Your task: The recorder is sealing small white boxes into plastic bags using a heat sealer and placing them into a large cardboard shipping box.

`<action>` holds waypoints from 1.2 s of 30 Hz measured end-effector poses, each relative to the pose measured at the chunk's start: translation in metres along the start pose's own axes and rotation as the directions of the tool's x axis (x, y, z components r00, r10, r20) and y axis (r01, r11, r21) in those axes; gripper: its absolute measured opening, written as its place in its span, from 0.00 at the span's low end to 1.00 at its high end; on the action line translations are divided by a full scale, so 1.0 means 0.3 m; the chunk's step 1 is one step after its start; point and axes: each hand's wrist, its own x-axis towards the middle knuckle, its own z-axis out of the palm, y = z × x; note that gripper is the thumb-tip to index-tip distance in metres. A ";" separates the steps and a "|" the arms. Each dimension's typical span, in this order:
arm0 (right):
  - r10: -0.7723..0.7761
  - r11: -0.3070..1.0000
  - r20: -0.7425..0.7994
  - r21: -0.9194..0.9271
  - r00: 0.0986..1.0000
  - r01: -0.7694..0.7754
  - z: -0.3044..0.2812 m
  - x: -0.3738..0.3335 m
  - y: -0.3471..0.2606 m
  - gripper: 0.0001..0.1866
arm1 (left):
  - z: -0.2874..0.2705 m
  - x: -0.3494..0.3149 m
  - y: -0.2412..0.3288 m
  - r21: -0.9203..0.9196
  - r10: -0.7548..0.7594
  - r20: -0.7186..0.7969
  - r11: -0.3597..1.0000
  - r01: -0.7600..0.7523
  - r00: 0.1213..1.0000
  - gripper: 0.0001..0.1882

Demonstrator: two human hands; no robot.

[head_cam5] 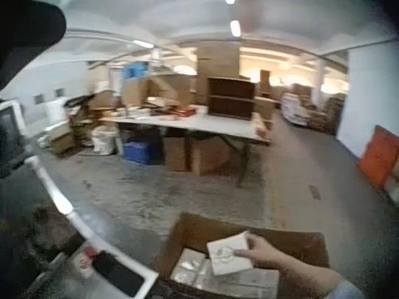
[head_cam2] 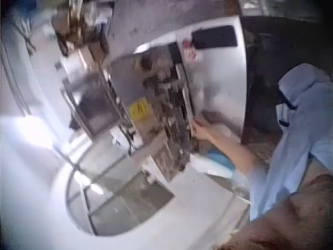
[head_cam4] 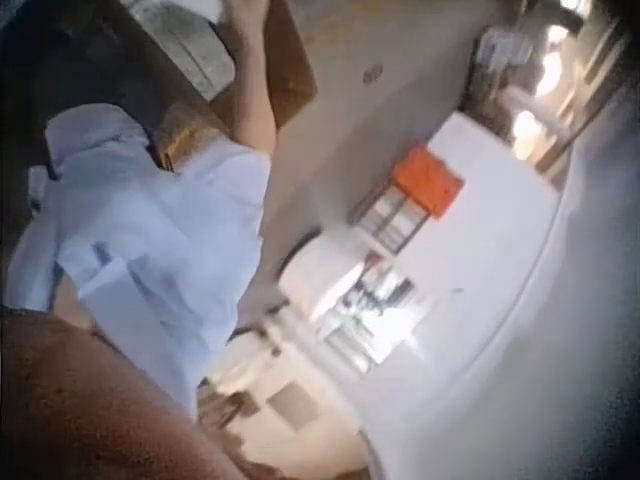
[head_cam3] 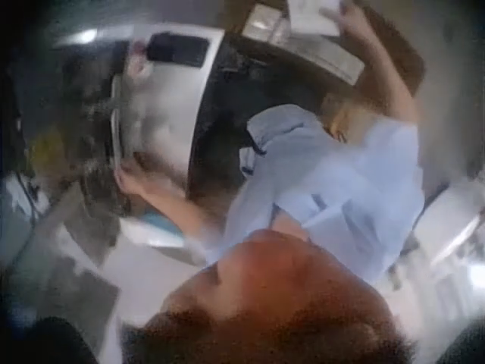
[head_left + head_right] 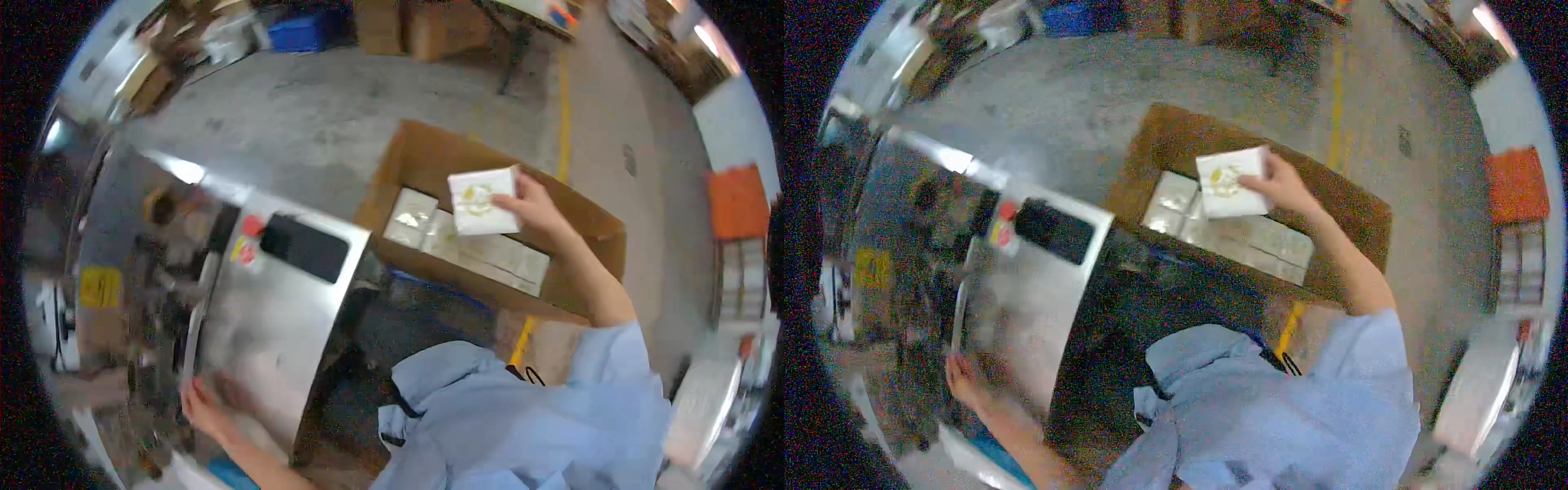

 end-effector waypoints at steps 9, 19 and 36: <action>0.640 0.738 -0.136 0.382 0.756 -0.556 0.064 0.035 1.007 0.32 | 0.167 -0.535 -0.046 0.640 0.378 0.626 0.251 -0.726 0.682 0.13; 0.563 0.582 0.408 0.422 0.719 -0.695 0.518 0.221 0.971 0.12 | 0.134 -0.550 -0.043 0.651 0.372 0.580 0.322 -0.687 0.725 0.12; 0.282 0.802 0.492 -0.592 0.824 0.079 0.305 0.123 0.602 0.30 | -0.908 -0.344 0.363 0.546 0.472 -0.089 0.760 -0.353 0.877 0.17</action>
